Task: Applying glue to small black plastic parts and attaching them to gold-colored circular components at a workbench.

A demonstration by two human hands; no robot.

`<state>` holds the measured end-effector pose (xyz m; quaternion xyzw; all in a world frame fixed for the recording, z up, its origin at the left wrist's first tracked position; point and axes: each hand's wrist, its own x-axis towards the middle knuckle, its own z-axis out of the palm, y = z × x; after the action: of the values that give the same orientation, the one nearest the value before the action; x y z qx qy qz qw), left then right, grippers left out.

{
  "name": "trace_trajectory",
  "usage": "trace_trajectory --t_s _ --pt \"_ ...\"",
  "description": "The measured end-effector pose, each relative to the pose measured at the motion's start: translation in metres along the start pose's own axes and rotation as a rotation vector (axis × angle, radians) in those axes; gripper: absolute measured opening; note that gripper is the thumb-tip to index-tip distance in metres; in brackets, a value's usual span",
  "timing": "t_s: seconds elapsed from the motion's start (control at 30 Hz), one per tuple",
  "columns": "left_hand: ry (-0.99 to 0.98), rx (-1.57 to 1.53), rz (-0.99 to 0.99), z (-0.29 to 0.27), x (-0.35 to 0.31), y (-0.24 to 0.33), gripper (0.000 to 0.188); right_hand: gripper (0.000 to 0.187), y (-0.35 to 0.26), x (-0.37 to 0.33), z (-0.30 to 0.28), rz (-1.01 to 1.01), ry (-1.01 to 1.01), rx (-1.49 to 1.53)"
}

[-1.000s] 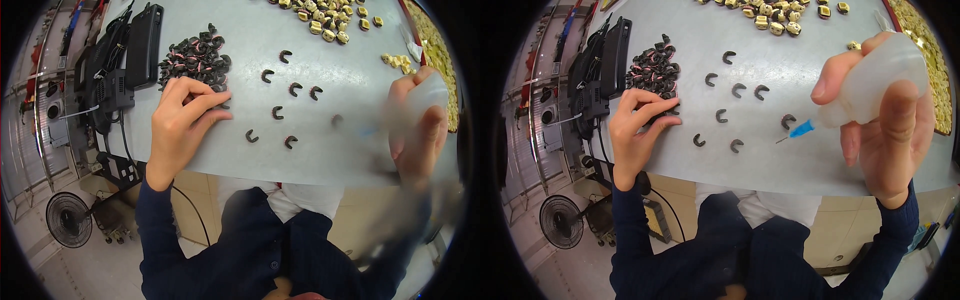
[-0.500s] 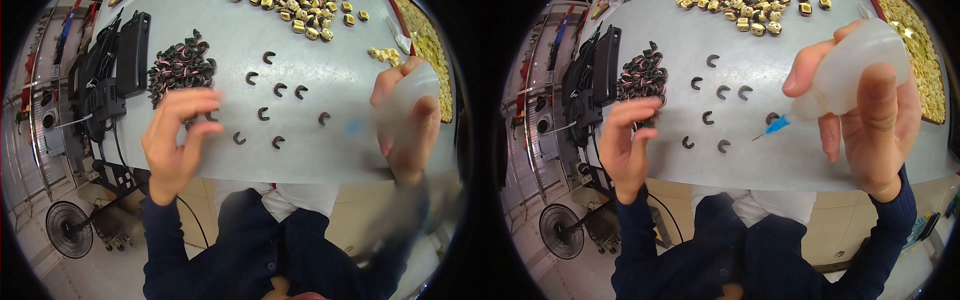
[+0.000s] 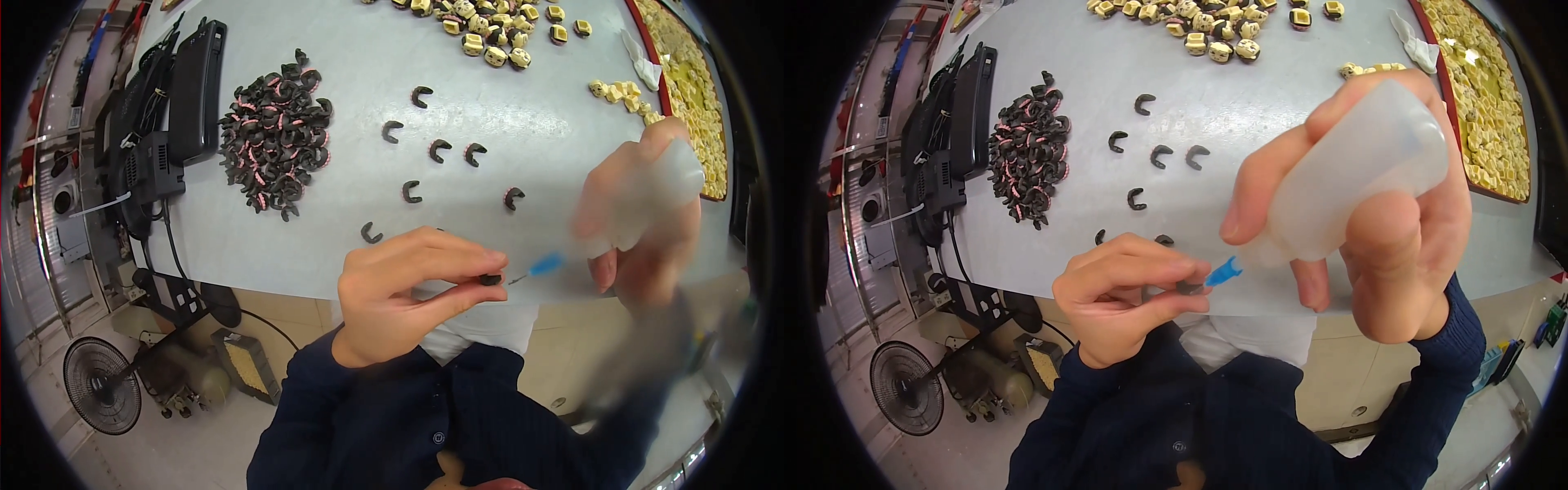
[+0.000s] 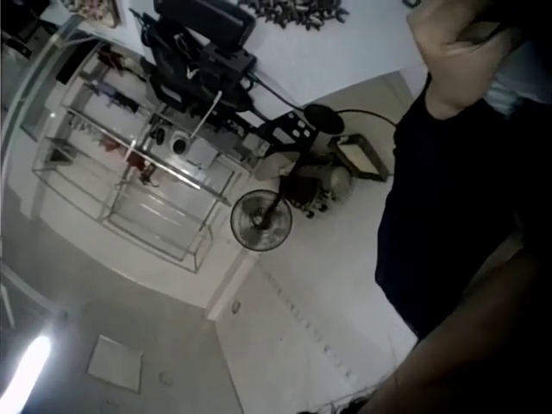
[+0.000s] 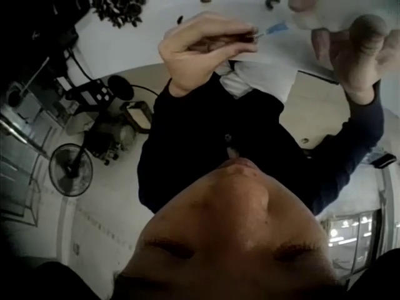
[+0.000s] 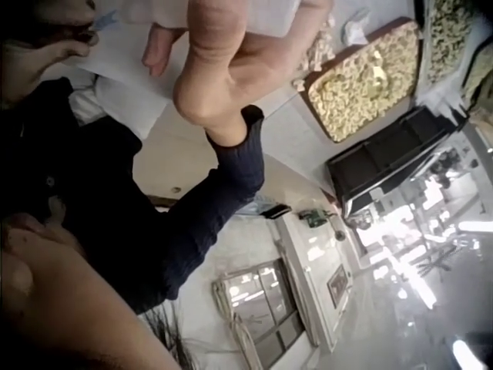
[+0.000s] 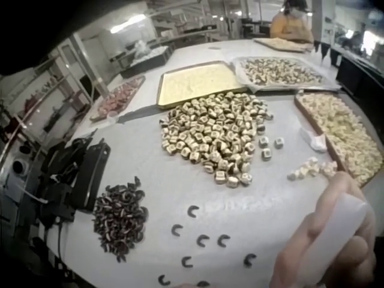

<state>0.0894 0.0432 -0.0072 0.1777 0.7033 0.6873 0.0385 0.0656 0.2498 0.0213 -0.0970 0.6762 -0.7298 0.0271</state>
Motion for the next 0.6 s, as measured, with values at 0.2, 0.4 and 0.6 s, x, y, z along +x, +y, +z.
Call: trace_trajectory --t_s 0.2,0.4,0.6 --pt "0.075 -0.172 -0.115 0.01 -0.005 0.003 0.023 0.041 0.002 0.0 0.001 0.001 -0.052 -0.004" --pt "0.07 -0.138 -0.015 0.01 -0.007 -0.002 0.023 0.044 0.006 0.002 -0.002 -0.044 -0.132 0.074" --pt "0.066 -0.166 0.005 0.01 -0.007 -0.004 0.026 0.04 0.004 0.003 -0.001 -0.06 -0.177 0.049"
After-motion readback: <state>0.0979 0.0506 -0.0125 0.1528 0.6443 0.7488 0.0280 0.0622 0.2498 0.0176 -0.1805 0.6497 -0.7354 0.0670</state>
